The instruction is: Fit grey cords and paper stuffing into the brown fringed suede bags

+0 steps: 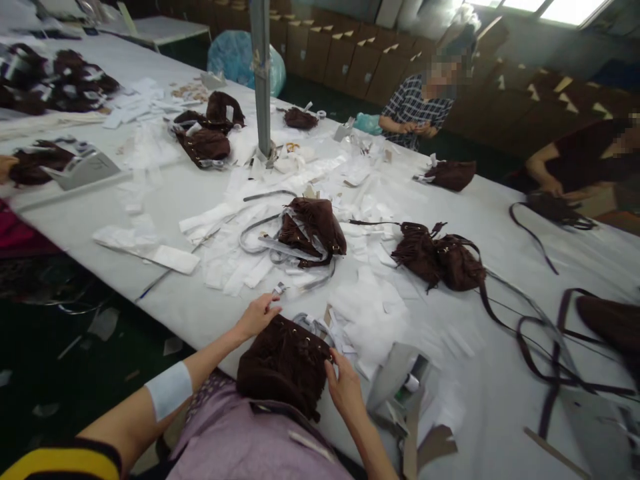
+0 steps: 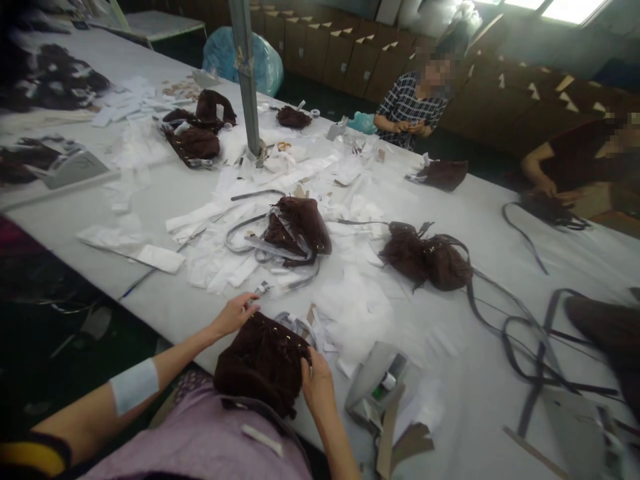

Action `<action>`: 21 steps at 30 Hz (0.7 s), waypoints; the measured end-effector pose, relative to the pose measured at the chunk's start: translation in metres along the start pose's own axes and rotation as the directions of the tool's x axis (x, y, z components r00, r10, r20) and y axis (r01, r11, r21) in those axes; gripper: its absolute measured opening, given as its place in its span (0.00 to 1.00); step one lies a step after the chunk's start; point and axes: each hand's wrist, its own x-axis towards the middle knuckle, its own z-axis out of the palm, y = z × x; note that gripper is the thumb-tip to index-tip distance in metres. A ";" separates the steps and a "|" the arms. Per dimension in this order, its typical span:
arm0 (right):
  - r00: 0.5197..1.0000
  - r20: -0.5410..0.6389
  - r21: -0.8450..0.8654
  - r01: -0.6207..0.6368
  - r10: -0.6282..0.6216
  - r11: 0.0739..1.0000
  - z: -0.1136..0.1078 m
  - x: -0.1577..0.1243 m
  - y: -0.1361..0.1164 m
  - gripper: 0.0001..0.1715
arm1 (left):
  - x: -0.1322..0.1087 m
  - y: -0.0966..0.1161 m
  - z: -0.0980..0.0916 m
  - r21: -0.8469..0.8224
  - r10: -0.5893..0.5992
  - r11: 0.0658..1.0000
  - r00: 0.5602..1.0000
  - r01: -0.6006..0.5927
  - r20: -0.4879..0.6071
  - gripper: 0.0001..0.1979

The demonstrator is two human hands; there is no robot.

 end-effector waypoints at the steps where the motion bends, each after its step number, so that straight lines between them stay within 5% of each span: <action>1: 1.000 -0.007 -0.007 0.017 -0.017 1.000 -0.001 0.004 0.001 0.22 | -0.009 0.004 0.007 0.034 0.040 0.999 0.999 -0.041 0.030 0.10; 6: 1.000 -0.022 -0.017 -0.001 0.000 1.000 0.003 0.020 0.002 0.20 | -0.040 0.020 0.054 0.170 0.155 0.972 0.986 -0.164 0.066 0.12; 11: 0.987 0.026 -0.004 0.156 -0.156 0.988 0.027 0.013 0.008 0.28 | -0.062 0.025 0.090 0.170 0.269 0.930 0.919 -0.325 0.287 0.10; 15: 0.955 0.153 -0.251 0.285 -0.253 0.925 0.037 0.008 0.028 0.40 | -0.080 0.004 0.083 0.174 0.237 0.930 0.889 -0.325 0.391 0.14; 18: 0.937 0.191 -0.305 0.341 -0.293 0.889 0.036 0.015 0.042 0.30 | -0.089 -0.011 0.063 0.194 0.154 0.946 0.888 -0.259 0.434 0.12; 21: 0.926 0.198 -0.265 0.367 -0.322 0.892 0.031 0.026 0.048 0.22 | -0.082 -0.002 0.048 0.221 0.111 0.952 0.910 -0.213 0.400 0.10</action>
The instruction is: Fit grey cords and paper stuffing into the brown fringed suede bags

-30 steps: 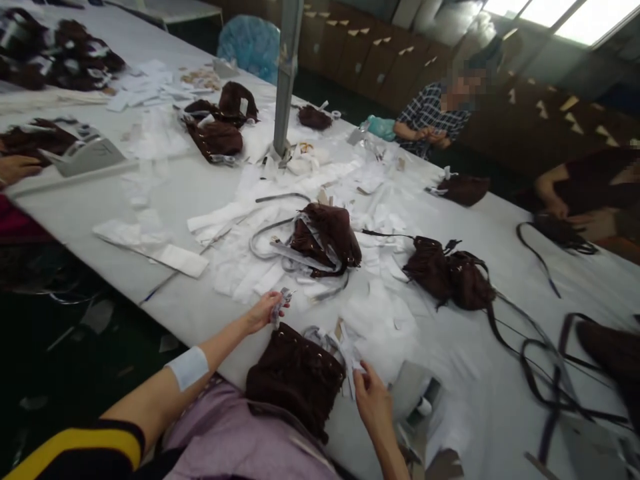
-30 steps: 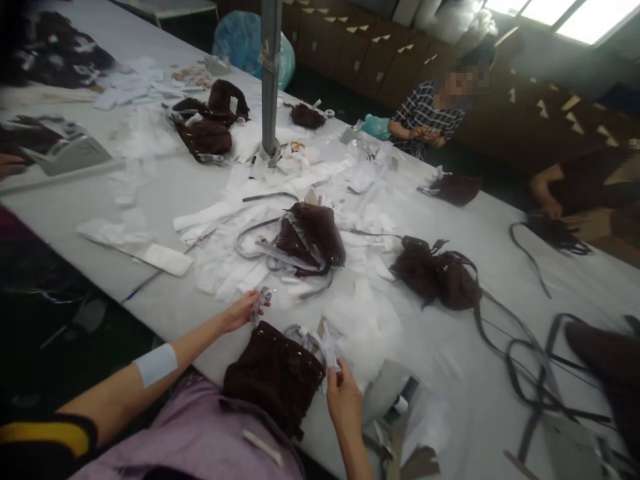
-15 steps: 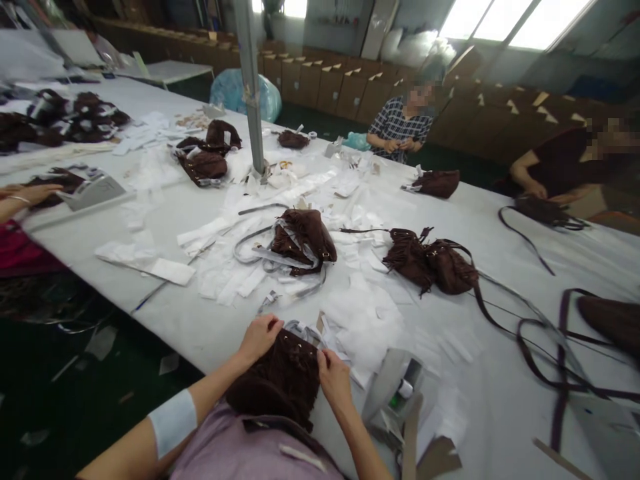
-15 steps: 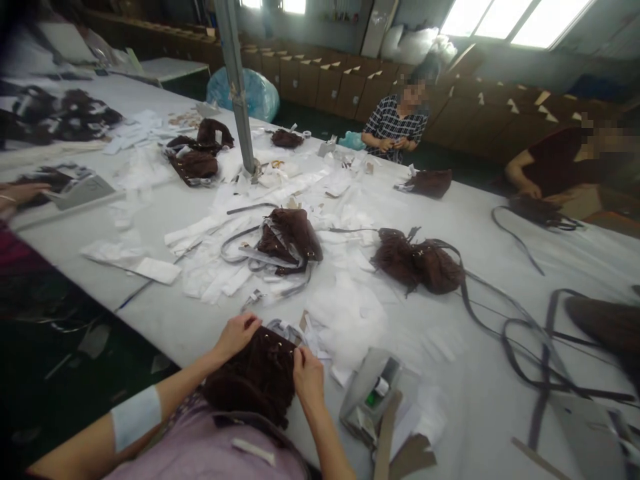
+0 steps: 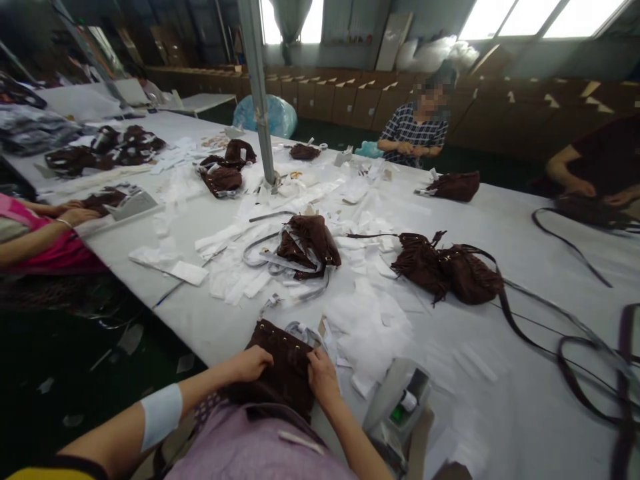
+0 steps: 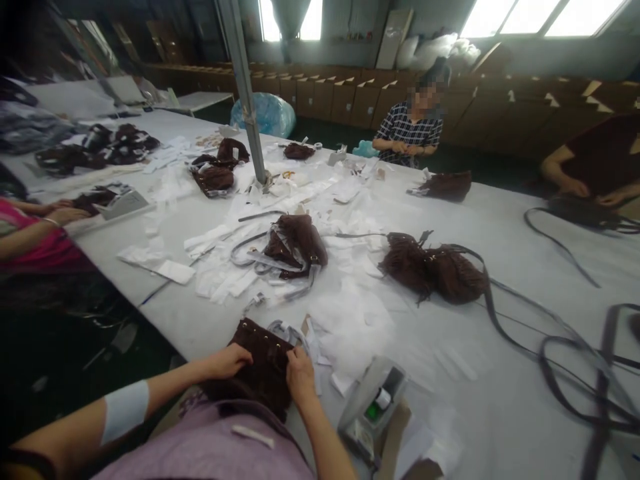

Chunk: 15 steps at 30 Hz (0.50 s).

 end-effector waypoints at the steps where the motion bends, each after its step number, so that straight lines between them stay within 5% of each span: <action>1: 1.000 -0.003 0.009 0.013 -0.013 1.000 -0.001 0.002 0.001 0.20 | 0.006 0.006 -0.006 -0.010 -0.033 0.999 0.998 0.032 -0.059 0.11; 4: 0.998 -0.021 0.029 0.057 -0.056 0.998 -0.002 0.003 0.000 0.20 | 0.036 0.030 -0.014 -0.094 -0.172 0.984 0.949 0.153 -0.265 0.13; 6: 0.995 -0.030 0.039 0.097 -0.096 0.995 0.002 -0.001 -0.003 0.19 | 0.055 0.038 -0.008 -0.161 -0.285 0.955 0.917 0.248 -0.278 0.10; 8: 0.989 -0.023 0.053 0.150 -0.149 0.987 0.009 -0.008 -0.006 0.17 | 0.064 0.036 0.007 -0.209 -0.407 0.905 0.896 0.370 -0.177 0.09; 11: 0.972 0.016 0.084 0.232 -0.234 0.969 0.021 -0.022 -0.005 0.12 | 0.060 0.022 0.035 -0.294 -0.602 0.761 0.798 0.579 0.014 0.16; 15: 0.957 0.052 0.128 0.277 -0.285 0.952 0.025 -0.047 0.000 0.11 | 0.055 0.010 0.060 -0.397 -0.686 0.592 0.697 0.701 0.207 0.21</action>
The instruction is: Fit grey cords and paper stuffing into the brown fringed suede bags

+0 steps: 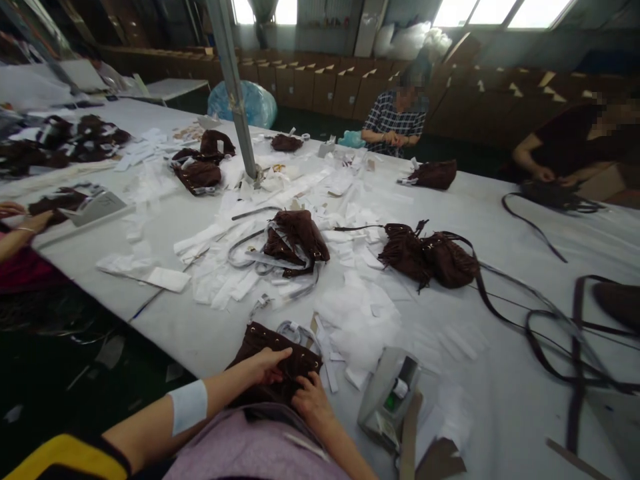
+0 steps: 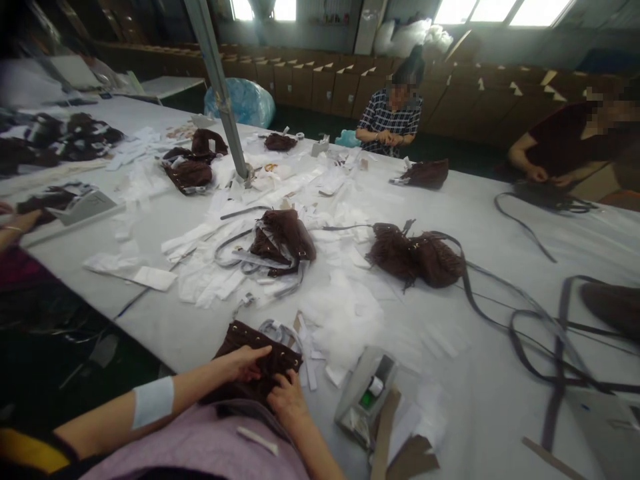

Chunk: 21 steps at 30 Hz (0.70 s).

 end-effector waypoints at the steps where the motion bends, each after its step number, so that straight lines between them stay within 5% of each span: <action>1: 1.000 -0.008 0.012 -0.009 0.009 1.000 -0.003 -0.006 -0.001 0.12 | 0.002 -0.001 0.002 -0.031 -0.016 0.999 0.999 0.017 0.033 0.21; 4: 0.974 -0.120 0.066 -0.185 0.191 0.981 -0.019 -0.018 -0.004 0.15 | 0.008 -0.001 0.001 -0.105 -0.024 0.994 0.991 0.038 0.130 0.20; 5: 0.918 -0.182 0.126 -0.335 0.353 0.934 -0.025 -0.019 -0.004 0.16 | 0.009 -0.001 -0.001 -0.127 -0.016 0.991 0.987 0.037 0.160 0.19; 7: 0.707 -0.236 0.274 -0.610 0.666 0.744 -0.033 -0.014 -0.006 0.18 | 0.008 -0.004 -0.008 -0.171 0.023 0.985 0.977 0.014 0.211 0.20; 9: 0.561 -0.197 0.364 -0.720 0.804 0.591 -0.031 -0.005 -0.009 0.21 | 0.004 -0.007 -0.015 -0.221 0.081 0.975 0.966 -0.025 0.247 0.21; 16: 0.545 -0.141 0.567 -0.640 0.826 0.519 -0.009 0.025 -0.013 0.30 | -0.014 0.001 -0.020 -0.334 0.257 0.931 0.917 -0.149 0.306 0.24; 21: 0.597 -0.238 0.508 -0.596 0.766 0.622 -0.059 0.038 0.016 0.31 | -0.010 0.011 -0.013 -0.322 0.295 0.926 0.914 -0.200 0.281 0.21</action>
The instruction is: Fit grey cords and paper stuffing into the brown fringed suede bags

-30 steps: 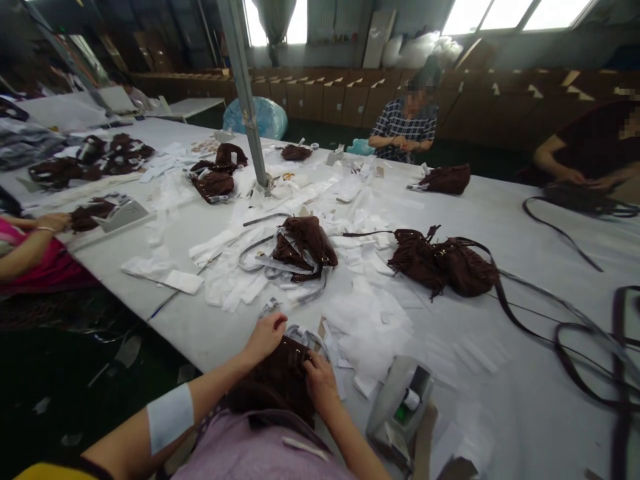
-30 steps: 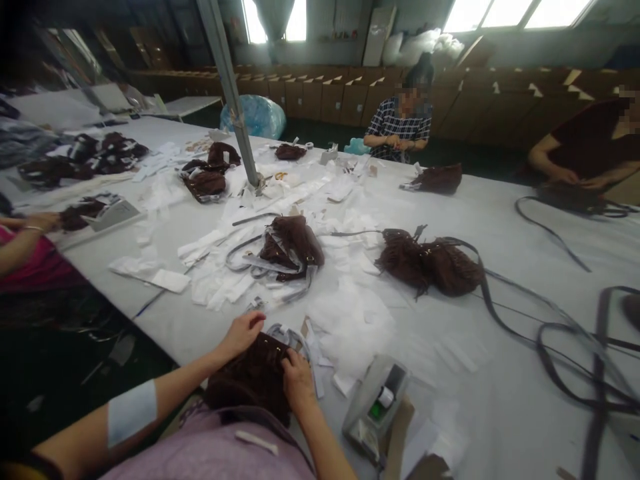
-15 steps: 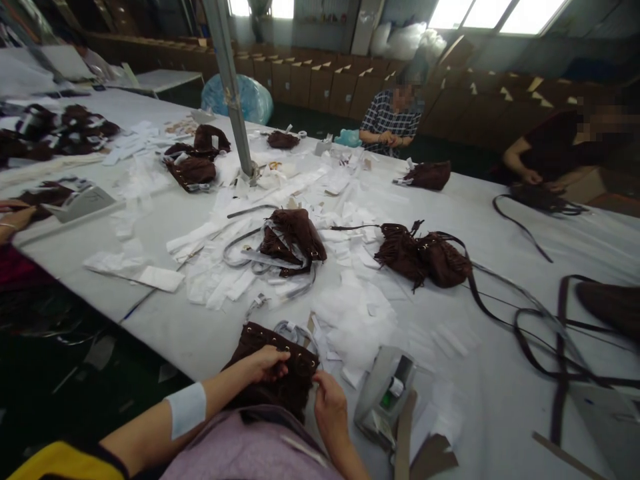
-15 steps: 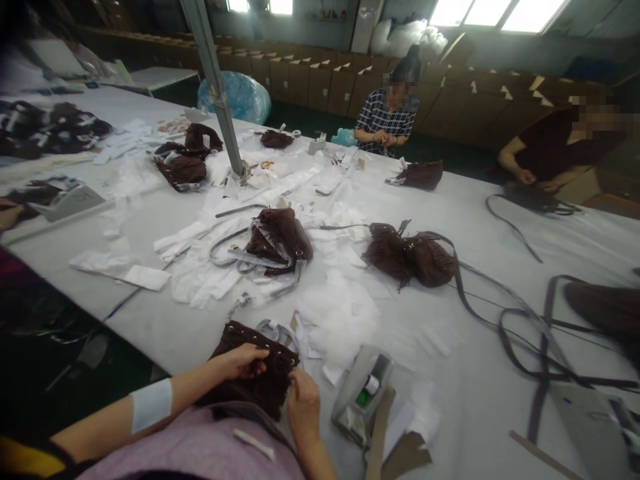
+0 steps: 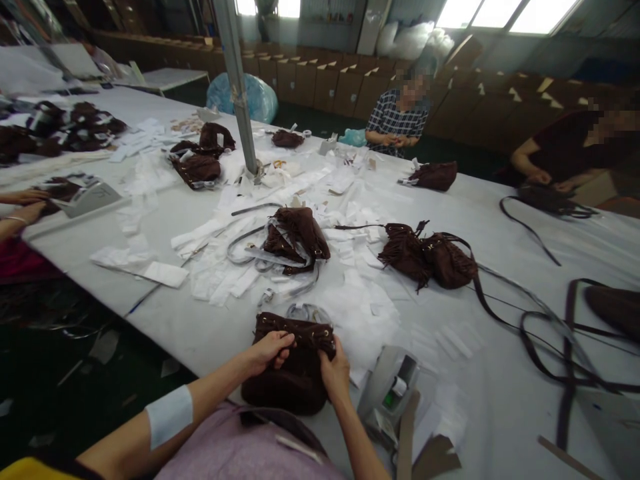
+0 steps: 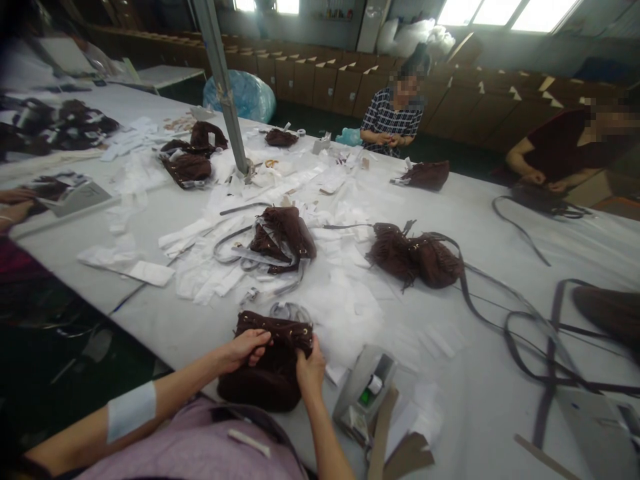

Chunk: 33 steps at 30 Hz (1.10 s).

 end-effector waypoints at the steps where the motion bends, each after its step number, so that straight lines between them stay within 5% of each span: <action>1: 0.999 0.002 -0.054 0.047 -0.047 0.997 -0.012 0.008 -0.004 0.32 | 0.004 -0.002 0.002 0.012 0.003 1.000 1.000 -0.002 -0.021 0.20; 6: 0.983 -0.014 -0.147 0.177 -0.182 0.973 -0.044 0.021 -0.032 0.29 | 0.023 -0.010 0.011 0.040 0.000 0.999 0.994 0.005 -0.107 0.20; 11: 0.950 0.241 -0.092 0.224 -0.197 0.970 -0.003 0.005 -0.040 0.17 | 0.029 -0.004 0.008 -0.003 -0.016 1.000 0.997 0.016 -0.077 0.23; 15: 0.949 0.277 -0.162 0.204 -0.154 0.966 0.023 -0.016 -0.019 0.21 | 0.023 -0.007 0.004 -0.009 -0.085 0.996 0.995 0.085 -0.050 0.24; 19: 0.949 0.260 -0.183 0.231 -0.179 0.956 0.011 -0.022 -0.015 0.18 | 0.021 -0.015 0.006 0.029 -0.091 0.995 0.994 0.092 -0.055 0.23; 23: 0.925 0.270 -0.316 0.347 -0.267 0.883 -0.004 0.007 -0.033 0.25 | 0.024 -0.015 0.008 0.092 -0.038 0.995 0.997 0.045 -0.073 0.17; 27: 0.857 0.472 -0.436 0.430 -0.206 0.791 0.002 0.027 -0.038 0.17 | 0.021 -0.013 0.007 0.156 -0.030 0.987 0.996 0.042 -0.082 0.14; 33: 0.868 0.457 -0.441 0.412 -0.196 0.797 0.016 0.015 -0.020 0.12 | 0.010 -0.021 0.010 0.118 -0.096 0.987 0.990 0.108 -0.102 0.16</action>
